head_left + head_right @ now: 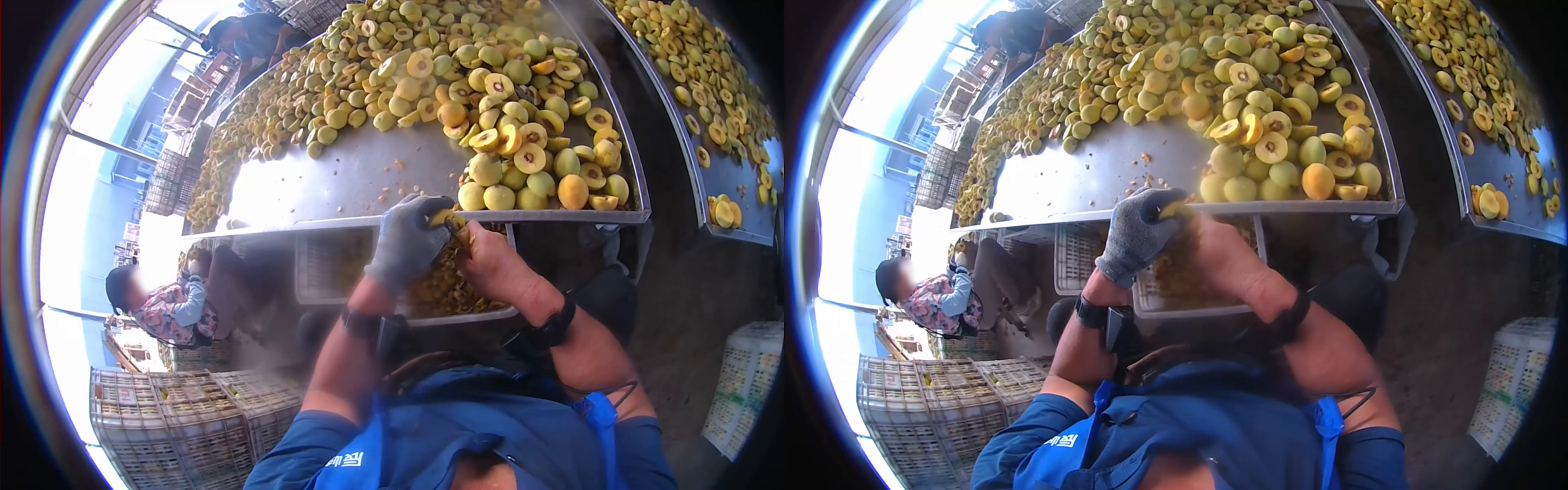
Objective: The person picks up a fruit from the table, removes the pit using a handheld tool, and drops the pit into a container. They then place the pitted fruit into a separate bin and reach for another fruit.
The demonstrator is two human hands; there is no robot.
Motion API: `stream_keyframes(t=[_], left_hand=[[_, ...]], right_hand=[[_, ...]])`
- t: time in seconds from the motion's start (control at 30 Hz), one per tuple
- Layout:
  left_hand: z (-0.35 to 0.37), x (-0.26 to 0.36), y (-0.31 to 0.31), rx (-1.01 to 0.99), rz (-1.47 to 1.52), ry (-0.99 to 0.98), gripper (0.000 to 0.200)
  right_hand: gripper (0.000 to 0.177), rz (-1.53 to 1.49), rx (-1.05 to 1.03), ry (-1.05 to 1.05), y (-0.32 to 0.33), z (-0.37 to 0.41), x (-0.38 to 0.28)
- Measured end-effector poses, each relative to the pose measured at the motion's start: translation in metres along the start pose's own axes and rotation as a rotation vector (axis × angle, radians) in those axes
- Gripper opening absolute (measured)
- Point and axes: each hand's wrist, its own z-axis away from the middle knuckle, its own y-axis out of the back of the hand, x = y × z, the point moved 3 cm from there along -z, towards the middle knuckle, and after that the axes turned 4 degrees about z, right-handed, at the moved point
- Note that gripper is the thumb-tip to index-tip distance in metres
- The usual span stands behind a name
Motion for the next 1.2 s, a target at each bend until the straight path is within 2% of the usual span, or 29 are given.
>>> stream_keyframes(t=[0.07, 0.17, 0.23, 0.33, 0.43, 0.47, 0.57, 0.67, 0.7, 0.77, 0.83, 0.87, 0.9, 0.93, 0.97, 1.0, 1.03, 1.1, 1.2], left_hand=[[0.001, 0.002, 0.004, -0.039, -0.022, 0.006, 0.035], [0.0, 0.002, 0.008, -0.093, 0.031, -0.02, 0.032], [0.002, -0.007, 0.011, -0.107, 0.15, -0.062, 0.029], [0.013, -0.018, -0.004, 0.091, 0.895, 0.262, 0.025], [0.021, -0.025, -0.019, 0.28, 0.817, 0.313, 0.029], [0.021, -0.027, -0.023, 0.297, 0.897, 0.337, 0.03], [0.024, -0.026, -0.028, 0.169, 0.937, 0.144, 0.03], [0.025, -0.028, -0.022, 0.17, 0.911, 0.176, 0.029], [0.025, -0.029, -0.017, 0.178, 0.898, 0.183, 0.029], [0.027, -0.045, -0.005, 0.333, 0.72, 0.136, 0.026], [0.031, -0.076, 0.007, 0.428, 0.928, 0.354, 0.025], [0.037, -0.089, 0.016, 0.398, 0.965, 0.377, 0.024], [0.044, -0.092, 0.03, 0.393, 0.843, 0.347, 0.022], [0.051, -0.099, 0.043, 0.454, 0.825, 0.397, 0.022], [0.058, -0.113, 0.058, 0.522, 0.766, 0.455, 0.022], [0.066, -0.14, 0.074, 0.524, 0.487, 0.498, 0.023], [0.063, -0.126, 0.086, 0.496, 0.193, 0.636, 0.027], [0.051, -0.156, 0.1, 0.502, -0.122, 0.56, 0.034], [-0.022, -0.108, 0.07, 0.454, -0.084, 0.263, 0.044]], right_hand=[[0.017, -0.184, -0.103, -0.028, -0.002, -0.001, -0.002], [0.012, -0.411, -0.359, -0.383, -0.005, 0.005, 0.005], [0.011, -0.593, -0.369, -0.483, -0.009, 0.008, 0.006], [0.013, -0.703, -0.365, -0.509, -0.012, 0.007, -0.006], [0.015, -0.688, -0.451, -0.514, -0.027, 0.008, 0.005], [0.016, -0.69, -0.491, -0.533, -0.031, 0.009, 0.009], [0.017, -0.81, -0.607, -0.661, -0.035, 0.021, -0.004], [0.019, -0.916, -0.667, -0.709, -0.041, 0.027, 0.002], [0.019, -0.911, -0.664, -0.712, -0.041, 0.025, 0.003], [0.019, -0.867, -0.641, -0.707, -0.041, 0.022, 0.005], [0.019, -0.79, -0.604, -0.706, -0.043, 0.025, 0.011], [0.018, -0.71, -0.598, -0.701, -0.047, 0.028, 0.014], [0.018, -0.629, -0.587, -0.696, -0.051, 0.031, 0.018], [0.018, -0.547, -0.571, -0.691, -0.052, 0.033, 0.021], [0.017, -0.605, -0.561, -0.703, -0.053, 0.035, 0.02], [0.017, -0.663, -0.544, -0.712, -0.053, 0.037, 0.017], [0.017, -0.717, -0.522, -0.716, -0.05, 0.036, 0.014], [0.015, -0.719, -0.5, -0.68, -0.044, 0.034, 0.005], [0.014, -0.686, -0.433, -0.634, -0.031, 0.025, -0.011]])
